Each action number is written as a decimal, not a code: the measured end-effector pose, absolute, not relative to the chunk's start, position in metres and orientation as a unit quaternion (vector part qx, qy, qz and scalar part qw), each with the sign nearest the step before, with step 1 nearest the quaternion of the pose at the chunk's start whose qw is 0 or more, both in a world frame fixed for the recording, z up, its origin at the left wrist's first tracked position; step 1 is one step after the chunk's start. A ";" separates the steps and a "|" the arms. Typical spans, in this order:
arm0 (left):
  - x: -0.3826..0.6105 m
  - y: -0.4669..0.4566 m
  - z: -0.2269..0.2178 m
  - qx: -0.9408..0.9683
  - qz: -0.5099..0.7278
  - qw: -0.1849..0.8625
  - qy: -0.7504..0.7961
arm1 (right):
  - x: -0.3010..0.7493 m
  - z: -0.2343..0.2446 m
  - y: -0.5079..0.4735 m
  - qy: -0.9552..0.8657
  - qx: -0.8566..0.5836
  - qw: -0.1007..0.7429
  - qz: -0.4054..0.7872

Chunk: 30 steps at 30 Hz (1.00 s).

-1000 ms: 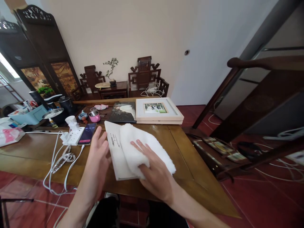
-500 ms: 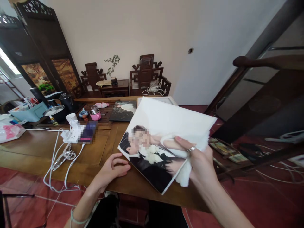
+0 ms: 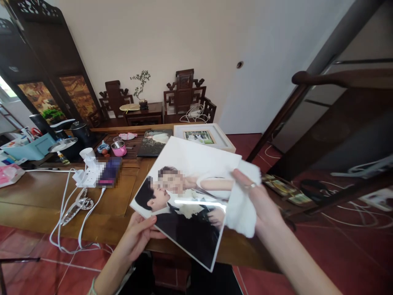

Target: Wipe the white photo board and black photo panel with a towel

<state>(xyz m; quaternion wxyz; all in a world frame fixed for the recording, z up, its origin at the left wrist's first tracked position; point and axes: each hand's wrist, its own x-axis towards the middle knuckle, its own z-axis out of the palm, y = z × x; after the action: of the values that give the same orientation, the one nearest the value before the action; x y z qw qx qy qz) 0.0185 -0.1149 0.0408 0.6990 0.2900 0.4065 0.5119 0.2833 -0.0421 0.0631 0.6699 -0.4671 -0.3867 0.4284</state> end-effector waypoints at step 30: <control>-0.033 -0.124 0.040 0.153 0.612 0.569 0.528 | 0.161 0.059 0.135 -0.911 -0.364 0.142 -0.128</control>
<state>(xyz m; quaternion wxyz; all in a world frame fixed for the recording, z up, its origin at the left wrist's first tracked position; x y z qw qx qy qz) -0.0330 -0.1237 0.0404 0.5686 0.1529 0.5285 0.6116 0.1614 0.1354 0.0589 0.1420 -0.3641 -0.9115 -0.1283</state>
